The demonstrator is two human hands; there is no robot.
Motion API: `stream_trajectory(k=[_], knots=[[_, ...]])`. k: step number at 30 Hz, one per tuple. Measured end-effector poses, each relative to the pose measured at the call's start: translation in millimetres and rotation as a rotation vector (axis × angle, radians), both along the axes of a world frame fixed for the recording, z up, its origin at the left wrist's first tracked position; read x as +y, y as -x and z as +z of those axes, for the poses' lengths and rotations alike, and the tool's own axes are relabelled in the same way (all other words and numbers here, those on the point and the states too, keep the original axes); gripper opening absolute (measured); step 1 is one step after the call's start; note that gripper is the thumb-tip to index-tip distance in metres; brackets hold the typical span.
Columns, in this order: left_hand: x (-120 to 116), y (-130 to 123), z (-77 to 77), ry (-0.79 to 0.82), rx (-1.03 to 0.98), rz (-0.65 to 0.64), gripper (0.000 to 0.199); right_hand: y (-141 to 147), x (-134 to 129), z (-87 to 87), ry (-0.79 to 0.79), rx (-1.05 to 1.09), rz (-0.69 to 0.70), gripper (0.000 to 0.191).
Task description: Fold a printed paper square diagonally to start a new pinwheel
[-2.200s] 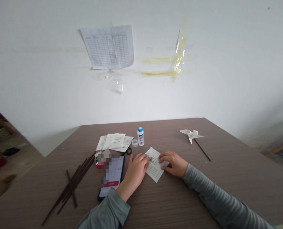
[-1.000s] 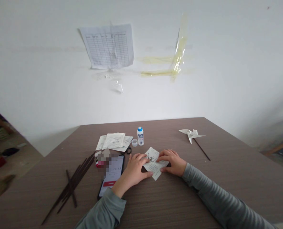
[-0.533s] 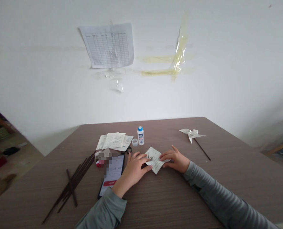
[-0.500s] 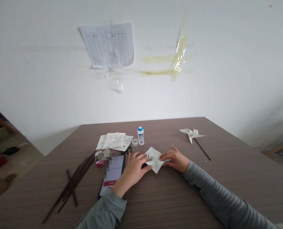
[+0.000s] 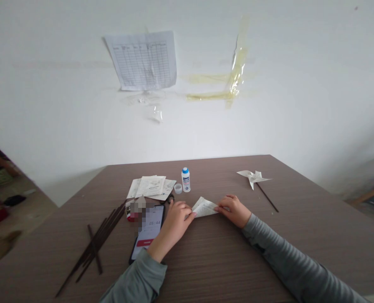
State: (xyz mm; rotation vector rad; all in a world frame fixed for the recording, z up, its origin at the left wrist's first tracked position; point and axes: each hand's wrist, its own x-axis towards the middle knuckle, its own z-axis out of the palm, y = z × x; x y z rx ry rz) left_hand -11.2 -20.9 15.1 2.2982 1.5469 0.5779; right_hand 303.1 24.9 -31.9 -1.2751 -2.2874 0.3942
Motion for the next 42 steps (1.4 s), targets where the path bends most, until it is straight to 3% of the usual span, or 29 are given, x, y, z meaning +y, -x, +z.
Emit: stream_trajectory(k=[2, 5, 7, 9, 12, 15, 23, 31, 42], knots=[[-1.7, -1.4, 1.7, -0.010, -0.006, 0.011, 0.029, 2.6, -0.4, -2.6, -0.022, 0.035, -0.032, 0.033], [-5.4, -5.3, 6.4, -0.018, 0.009, 0.043, 0.023, 8.3, -2.9, -5.6, -0.032, 0.076, -0.081, 0.010], [-7.9, -8.4, 9.2, -0.023, 0.014, 0.059, 0.022, 11.8, -4.9, -6.7, -0.030, 0.085, -0.117, 0.022], [-10.2, -11.5, 10.6, -0.037, 0.007, 0.076, 0.034, 14.2, -6.3, -7.6, -0.038, 0.075, -0.149, 0.032], [-12.7, -14.9, 10.1, -0.058, 0.020, 0.091, 0.052, 15.7, -7.1, -9.7, -0.066, 0.034, -0.160, 0.029], [-13.6, -15.8, 7.0, -0.072, 0.081, 0.070, 0.045, 15.6, -7.1, -12.3, -0.103, -0.023, -0.138, 0.017], [-11.7, -12.8, -5.4, -0.115, 0.190, 0.026, 0.027, 17.2, -17.8, -5.4, -0.160, -0.099, -0.111, 0.019], [-12.8, -14.5, 0.7, -0.079, 0.200, 0.042, 0.032, 22.4, -26.6, 10.1, -0.087, -0.176, -0.155, 0.027], [-7.1, -13.2, -8.7, -0.123, 0.174, 0.040, 0.036, 26.3, -26.2, 2.8, -0.143, -0.212, -0.209, 0.025]])
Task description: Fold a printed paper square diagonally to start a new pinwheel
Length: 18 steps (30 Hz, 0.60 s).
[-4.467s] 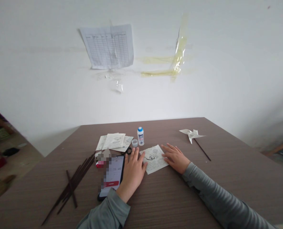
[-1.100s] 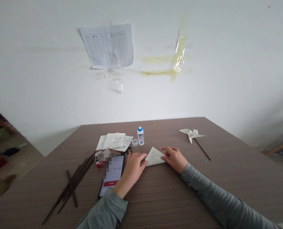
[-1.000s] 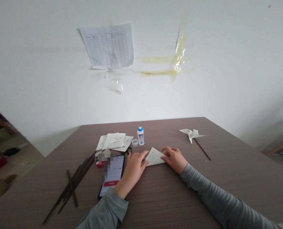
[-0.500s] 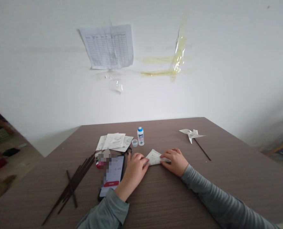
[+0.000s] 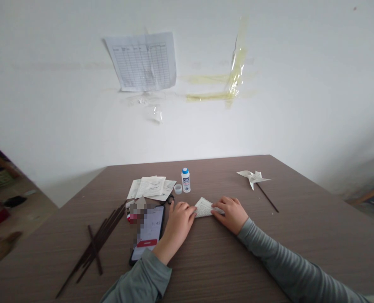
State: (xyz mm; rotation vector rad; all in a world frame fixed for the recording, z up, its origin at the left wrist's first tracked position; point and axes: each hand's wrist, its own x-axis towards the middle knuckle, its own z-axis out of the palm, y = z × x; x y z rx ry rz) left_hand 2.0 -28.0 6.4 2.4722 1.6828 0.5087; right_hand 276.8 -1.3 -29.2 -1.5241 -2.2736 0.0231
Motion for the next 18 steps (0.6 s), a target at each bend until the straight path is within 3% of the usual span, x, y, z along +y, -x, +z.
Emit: stream_trajectory(k=[18], knots=[[2.1, -3.3, 1.2, 0.018, 0.009, 0.016, 0.035, 6.4, -6.3, 7.6, 0.008, -0.006, -0.016, 0.028]])
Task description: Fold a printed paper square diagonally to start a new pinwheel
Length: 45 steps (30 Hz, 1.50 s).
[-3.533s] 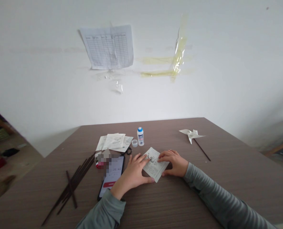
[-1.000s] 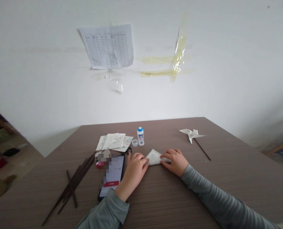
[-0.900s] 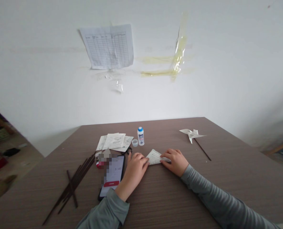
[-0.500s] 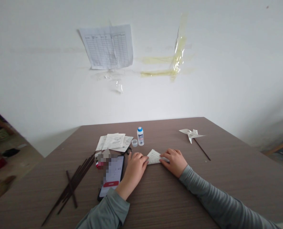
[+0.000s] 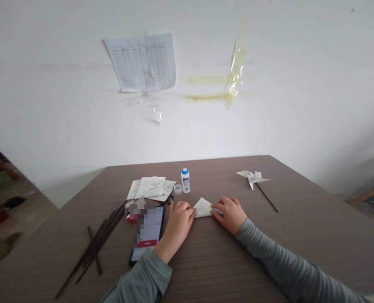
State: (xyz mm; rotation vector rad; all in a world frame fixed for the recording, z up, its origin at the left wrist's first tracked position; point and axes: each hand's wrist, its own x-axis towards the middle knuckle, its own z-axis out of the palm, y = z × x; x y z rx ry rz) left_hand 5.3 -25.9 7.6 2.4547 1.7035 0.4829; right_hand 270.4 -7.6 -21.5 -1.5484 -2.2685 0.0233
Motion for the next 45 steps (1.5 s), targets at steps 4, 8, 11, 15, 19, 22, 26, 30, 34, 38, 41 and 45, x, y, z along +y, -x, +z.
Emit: stream_trajectory(k=[4, 8, 11, 15, 19, 22, 26, 30, 34, 38, 41, 45], knots=[[0.6, 0.6, -1.1, -0.005, 0.008, -0.001, 0.036, 0.6, -0.4, 0.8, 0.011, -0.007, -0.015, 0.029], [1.4, 1.6, -2.6, -0.031, 0.009, -0.015, 0.037, -0.4, 1.6, -1.9, -0.020, -0.009, -0.017, 0.025], [1.6, 1.5, -2.3, -0.017, -0.003, -0.007, 0.038, -0.8, 2.2, -3.7, -0.040, -0.012, -0.012, 0.024], [0.9, 0.4, 0.1, -0.022, -0.031, 0.002, 0.035, -0.1, 1.2, -2.9, -0.022, -0.020, -0.014, 0.023], [-1.7, -2.1, 4.7, -0.021, -0.026, 0.018, 0.032, 1.1, -0.3, -0.3, -0.019, -0.019, -0.013, 0.023], [-4.7, -5.3, 8.5, -0.018, 0.007, 0.020, 0.034, 2.3, -1.4, 1.5, 0.011, -0.027, -0.020, 0.026], [-7.2, -11.2, 10.8, -0.039, 0.075, 0.025, 0.036, 3.9, -2.1, 1.4, 0.007, -0.021, -0.014, 0.025], [-7.0, -18.2, 10.4, -0.087, 0.106, 0.041, 0.032, 4.4, -1.9, -1.0, -0.054, 0.004, -0.010, 0.017], [-7.0, -24.4, 12.4, -0.089, 0.096, 0.063, 0.025, 4.7, -2.0, -1.8, -0.075, 0.001, 0.003, 0.016], [-8.5, -28.2, 17.5, -0.036, 0.101, 0.071, 0.031, 6.0, -3.3, 0.4, -0.038, -0.006, -0.005, 0.020], [-9.6, -28.7, 19.5, 0.003, 0.100, 0.057, 0.048, 7.5, -4.3, 2.8, -0.007, -0.012, -0.023, 0.022], [-9.1, -26.8, 15.9, -0.012, 0.107, 0.046, 0.050, 8.6, -4.5, 5.0, 0.007, -0.016, -0.029, 0.021]])
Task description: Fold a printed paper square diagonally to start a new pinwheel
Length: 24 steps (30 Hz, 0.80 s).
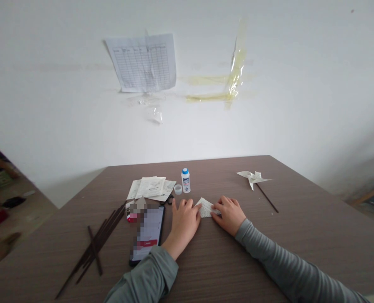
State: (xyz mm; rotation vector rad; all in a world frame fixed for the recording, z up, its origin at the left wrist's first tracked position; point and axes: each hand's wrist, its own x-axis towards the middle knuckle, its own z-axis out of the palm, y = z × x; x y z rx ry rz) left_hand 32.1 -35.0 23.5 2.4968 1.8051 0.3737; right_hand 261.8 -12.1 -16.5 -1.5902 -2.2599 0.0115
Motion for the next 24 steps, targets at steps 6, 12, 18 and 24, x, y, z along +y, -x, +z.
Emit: stream_trajectory(k=[6, 12, 18, 24], knots=[[1.7, 1.4, -5.7, -0.052, 0.009, 0.003, 0.045, -1.5, 0.5, -1.8, -0.004, 0.022, 0.008, 0.021], [-1.8, -3.3, 5.8, 0.028, -0.010, 0.056, 0.042, -0.8, 4.8, -3.9, 0.019, 0.062, -0.006, 0.013], [-4.2, -6.8, 13.8, 0.101, 0.000, 0.095, 0.047, 4.2, 4.9, 6.0, 0.142, 0.096, -0.058, 0.013], [-3.2, -6.9, 15.2, 0.110, 0.016, 0.110, 0.049, 6.8, 0.7, 17.9, 0.217, 0.093, -0.094, 0.020]])
